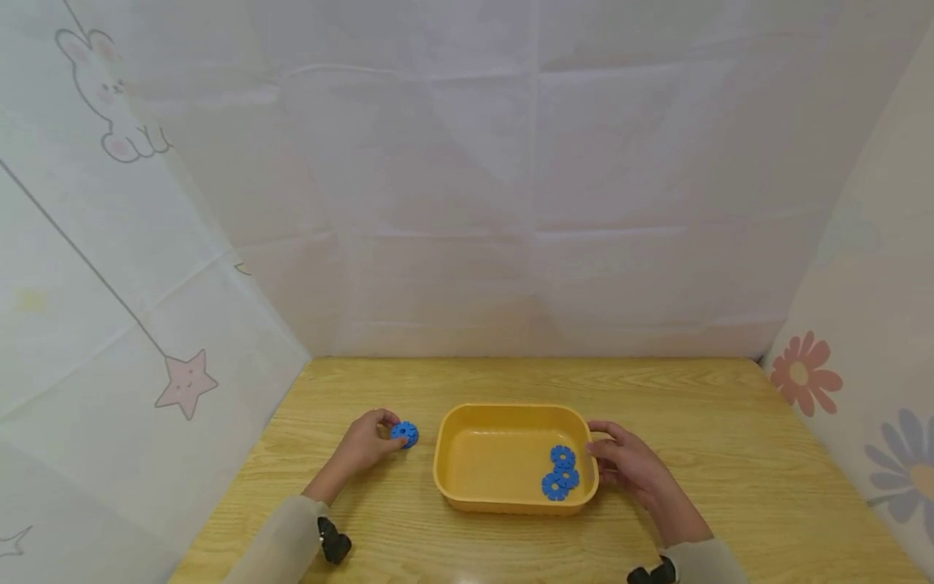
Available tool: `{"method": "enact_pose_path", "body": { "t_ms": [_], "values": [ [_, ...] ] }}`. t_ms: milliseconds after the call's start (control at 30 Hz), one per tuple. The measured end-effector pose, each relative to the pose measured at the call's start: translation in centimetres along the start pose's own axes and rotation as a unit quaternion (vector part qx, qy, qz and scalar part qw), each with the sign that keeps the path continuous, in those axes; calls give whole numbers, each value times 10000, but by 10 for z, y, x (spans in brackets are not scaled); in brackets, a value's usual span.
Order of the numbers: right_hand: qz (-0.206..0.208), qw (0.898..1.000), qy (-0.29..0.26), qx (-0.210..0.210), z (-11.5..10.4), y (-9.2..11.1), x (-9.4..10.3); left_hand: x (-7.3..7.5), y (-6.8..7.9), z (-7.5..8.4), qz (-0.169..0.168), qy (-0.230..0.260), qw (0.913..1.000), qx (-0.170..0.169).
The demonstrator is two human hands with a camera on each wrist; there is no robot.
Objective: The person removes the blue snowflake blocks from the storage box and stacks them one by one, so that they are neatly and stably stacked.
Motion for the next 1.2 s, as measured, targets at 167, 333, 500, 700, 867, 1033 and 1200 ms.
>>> {"method": "enact_pose_path", "body": {
  "t_ms": [167, 333, 500, 700, 867, 1033, 1200],
  "values": [
    [61, 10000, -38, -52, 1, -1, 1, 0, 0, 0, 9, -67, 10000, -2],
    [109, 9999, -16, -76, 2, -1, 1, 0, 1, 1, 33, -63, 10000, -24],
    [120, 9999, -6, -78, 2, -1, 1, 0, 1, 1, 59, -81, 9999, -35],
    [111, 9999, 23, -54, 2, -1, 1, -1, 1, 0, 81, -41, 9999, -65],
    [108, 9999, 10, -66, 1, 0, 0, 3, -1, -4, 281, 63, 9996, 72],
    [91, 9999, -23, -72, -1, 1, -1, 15, -4, 3, 679, 424, 9968, 30],
    [93, 9999, -33, -77, -1, 1, -1, 21, -1, 37, 738, 581, 9948, -403]
  ]
}}
Point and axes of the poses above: each hand's wrist, its own y-axis away from the middle knuckle, its own x-axis out of the back of the hand, z = x × y, the point moved 6 cm from there along -y, towards the middle knuckle, and after that the axes turned 5 degrees about -z, right-handed, at the moved point
